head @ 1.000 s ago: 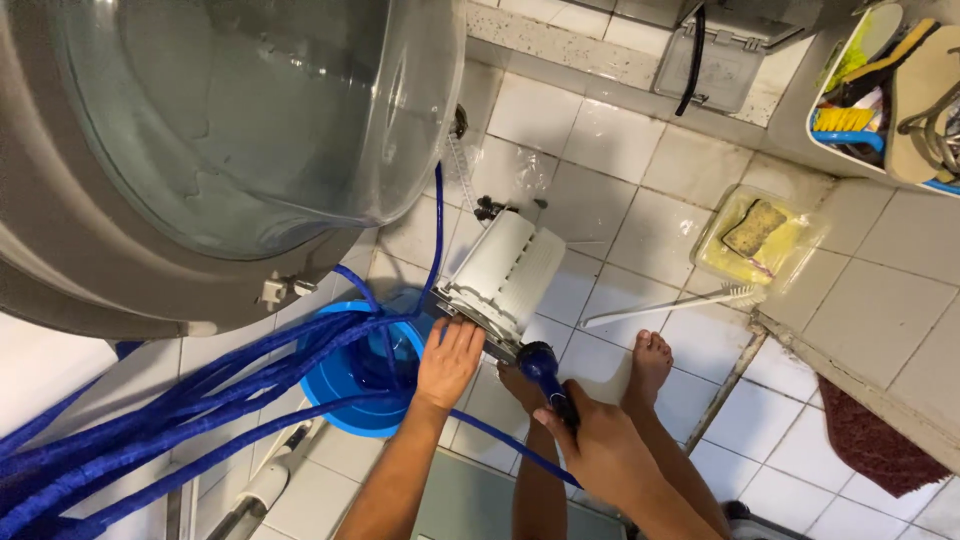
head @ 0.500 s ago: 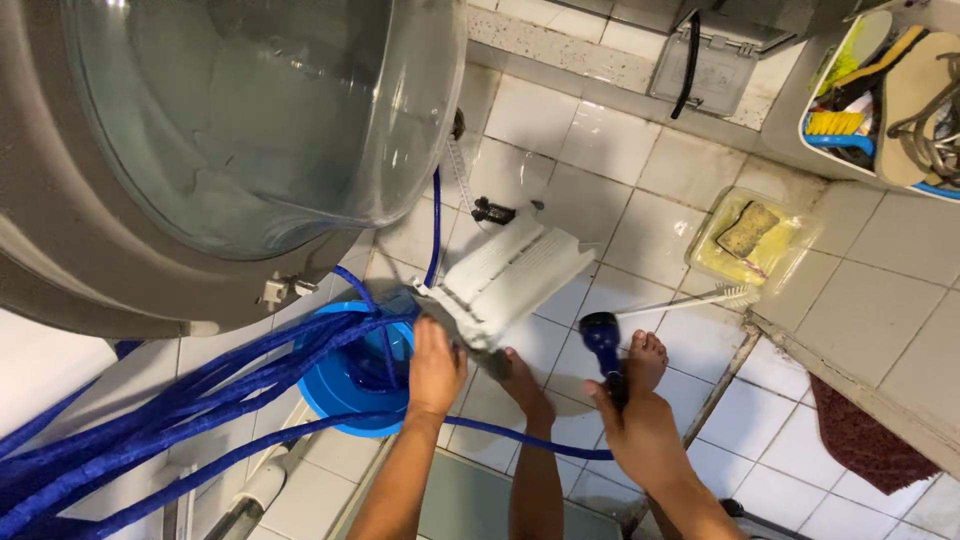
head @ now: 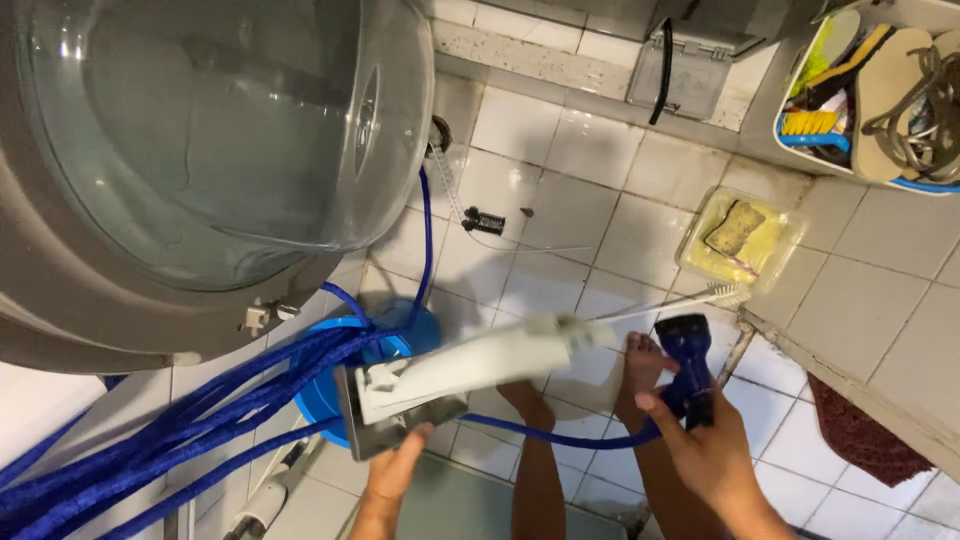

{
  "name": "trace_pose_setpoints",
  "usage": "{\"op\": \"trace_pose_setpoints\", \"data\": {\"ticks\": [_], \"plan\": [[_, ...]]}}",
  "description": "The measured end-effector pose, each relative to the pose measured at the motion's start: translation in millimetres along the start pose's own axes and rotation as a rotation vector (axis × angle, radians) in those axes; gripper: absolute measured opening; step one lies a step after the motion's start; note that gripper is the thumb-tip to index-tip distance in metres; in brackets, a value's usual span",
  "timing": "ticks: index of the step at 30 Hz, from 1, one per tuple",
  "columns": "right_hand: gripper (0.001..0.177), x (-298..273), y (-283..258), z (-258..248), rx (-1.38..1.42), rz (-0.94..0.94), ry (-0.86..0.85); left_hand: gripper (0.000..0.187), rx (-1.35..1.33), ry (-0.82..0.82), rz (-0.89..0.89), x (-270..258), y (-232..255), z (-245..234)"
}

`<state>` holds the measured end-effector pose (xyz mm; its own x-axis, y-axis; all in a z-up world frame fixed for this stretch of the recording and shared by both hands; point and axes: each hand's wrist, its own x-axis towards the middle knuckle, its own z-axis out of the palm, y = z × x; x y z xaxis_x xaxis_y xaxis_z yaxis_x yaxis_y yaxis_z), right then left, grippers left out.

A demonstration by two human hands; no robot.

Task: The person is cleaning the interior and the detergent drawer of a front-loading washing machine using a water spray hose.

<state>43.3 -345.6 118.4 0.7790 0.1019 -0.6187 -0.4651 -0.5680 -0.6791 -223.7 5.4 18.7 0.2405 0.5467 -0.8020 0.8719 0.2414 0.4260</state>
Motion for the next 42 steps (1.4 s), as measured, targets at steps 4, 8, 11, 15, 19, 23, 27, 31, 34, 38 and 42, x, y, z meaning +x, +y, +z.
{"op": "trace_pose_setpoints", "data": {"ticks": [4, 8, 11, 15, 19, 23, 27, 31, 34, 38, 42], "plan": [[0.043, 8.8, -47.8, -6.3, 0.006, 0.061, -0.141, 0.026, 0.171, -0.111, 0.691, 71.5, -97.0, -1.6], [0.059, -4.7, -99.4, 3.3, 0.183, 0.052, -0.309, 0.022, -0.618, -0.433, 0.117, 122.1, -117.0, 43.3], [0.054, -25.3, -89.9, 17.8, 0.261, 0.043, -0.236, 0.026, -0.622, -0.403, -0.154, 113.8, -72.2, 67.3], [0.055, -43.8, -107.3, 24.9, 0.267, -0.019, -0.186, 0.025, -0.717, -0.496, -0.04, 115.2, -50.6, 105.8], [0.06, -54.4, -111.9, 30.7, 0.123, -0.055, -0.131, 0.021, -0.917, -0.36, -0.156, 91.6, 5.7, 130.1], [0.062, -54.5, -103.7, 36.9, 0.145, -0.132, -0.102, 0.007, -0.988, -0.433, -0.126, 176.9, -111.0, 161.2], [0.062, -49.0, -112.9, 37.3, 0.131, -0.15, -0.106, 0.008, -0.959, -0.38, -0.144, 145.4, -59.7, 151.3], [0.063, -43.2, -112.1, 37.9, 0.07, -0.218, -0.119, 0.018, -0.875, -0.229, -0.301, 153.3, -63.3, 150.9], [0.063, -45.4, -105.3, 30.5, 0.079, -0.232, -0.12, 0.025, -0.94, -0.226, -0.138, 114.9, 12.4, 143.7], [0.038, -53.4, -111.1, 7.0, -0.13, -0.005, -0.111, 0.034, -0.95, -0.315, 0.136, 158.6, -6.8, 139.1], [0.039, -49.9, -93.8, -7.5, -0.195, 0.162, -0.206, 0.035, -0.812, -0.105, 0.071, 134.3, 57.3, 126.1]]}}
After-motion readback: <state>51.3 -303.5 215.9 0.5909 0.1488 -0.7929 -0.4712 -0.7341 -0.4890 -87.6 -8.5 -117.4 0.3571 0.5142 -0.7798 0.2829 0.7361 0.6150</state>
